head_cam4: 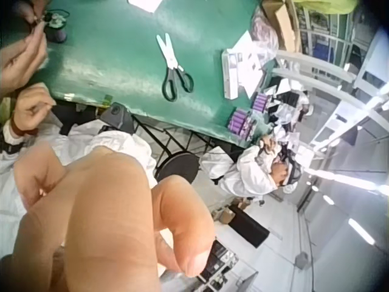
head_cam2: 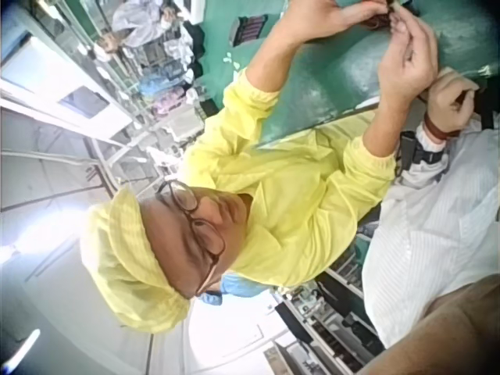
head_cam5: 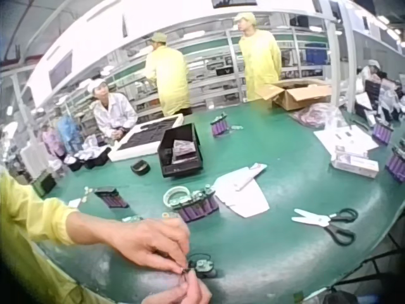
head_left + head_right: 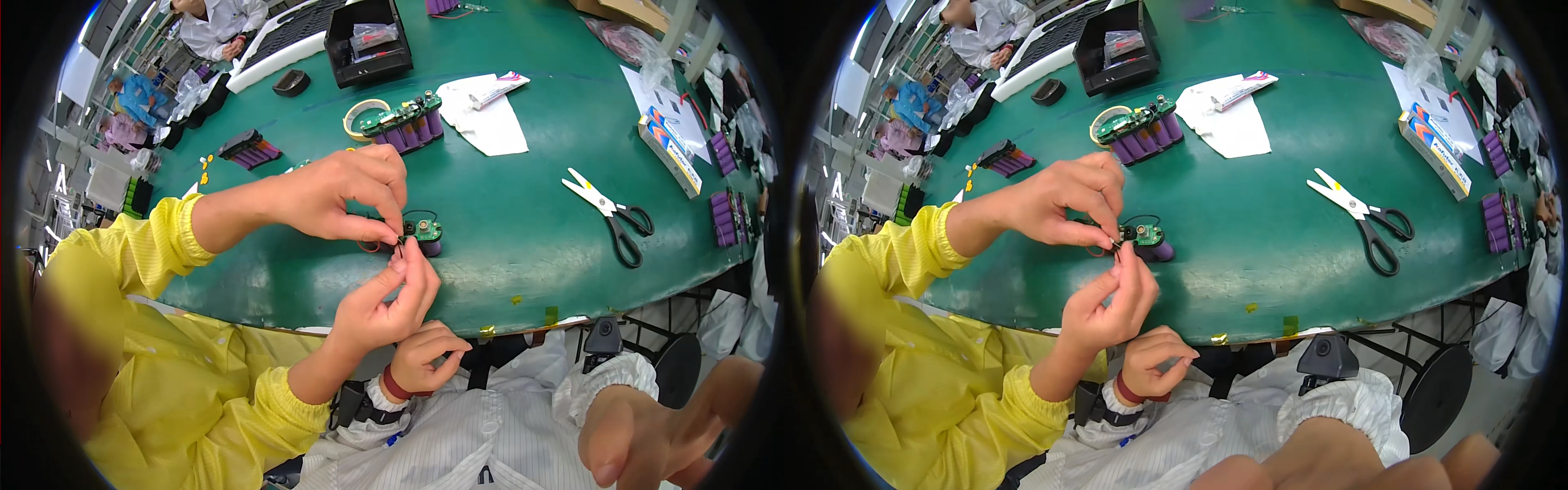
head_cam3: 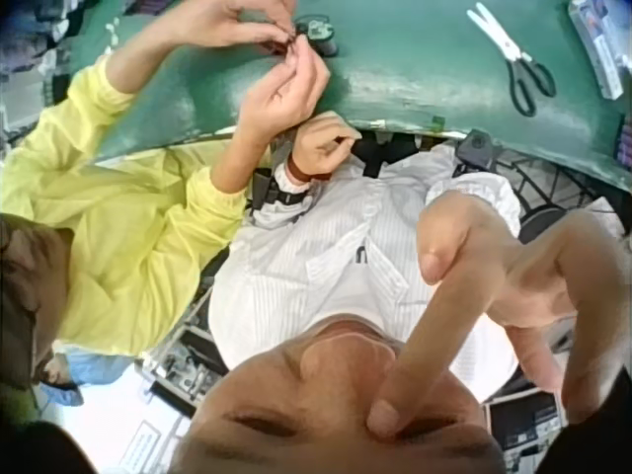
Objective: The worker applies adhesive and secures components to battery pack assemblies on an industrial production line.
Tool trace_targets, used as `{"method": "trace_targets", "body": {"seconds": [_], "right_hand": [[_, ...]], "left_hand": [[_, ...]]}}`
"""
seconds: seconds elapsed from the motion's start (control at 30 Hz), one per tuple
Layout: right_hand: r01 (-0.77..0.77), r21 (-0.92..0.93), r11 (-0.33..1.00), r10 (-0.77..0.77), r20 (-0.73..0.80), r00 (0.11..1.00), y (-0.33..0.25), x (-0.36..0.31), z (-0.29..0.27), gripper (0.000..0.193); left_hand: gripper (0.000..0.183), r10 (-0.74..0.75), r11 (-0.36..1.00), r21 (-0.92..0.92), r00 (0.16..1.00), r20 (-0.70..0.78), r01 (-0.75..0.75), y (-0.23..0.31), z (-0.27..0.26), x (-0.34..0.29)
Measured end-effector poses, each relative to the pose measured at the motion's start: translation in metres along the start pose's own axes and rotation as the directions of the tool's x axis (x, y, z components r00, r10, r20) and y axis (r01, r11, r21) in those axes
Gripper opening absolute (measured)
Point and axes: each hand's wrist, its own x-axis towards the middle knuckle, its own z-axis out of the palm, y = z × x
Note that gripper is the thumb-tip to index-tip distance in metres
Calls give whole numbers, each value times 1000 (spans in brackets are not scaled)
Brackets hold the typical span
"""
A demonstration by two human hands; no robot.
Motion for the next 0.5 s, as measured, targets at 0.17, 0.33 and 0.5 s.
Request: {"method": "trace_targets", "body": {"seconds": [0.17, 0.33, 0.5], "right_hand": [[56, 33, 998, -54, -63, 997, -8, 2, -13, 44], [78, -195, 978, -103, -121, 987, 22, 47, -47, 44], [-198, -710, 675, -78, -336, 939, 47, 88, -106, 52]], "left_hand": [[10, -5, 999, -47, 1000, 30, 7, -8, -7, 4], [9, -26, 991, -129, 999, 43, 31, -19, -10, 2], [14, -401, 915, -316, 653, -643, 251, 80, 234, 0]]}}
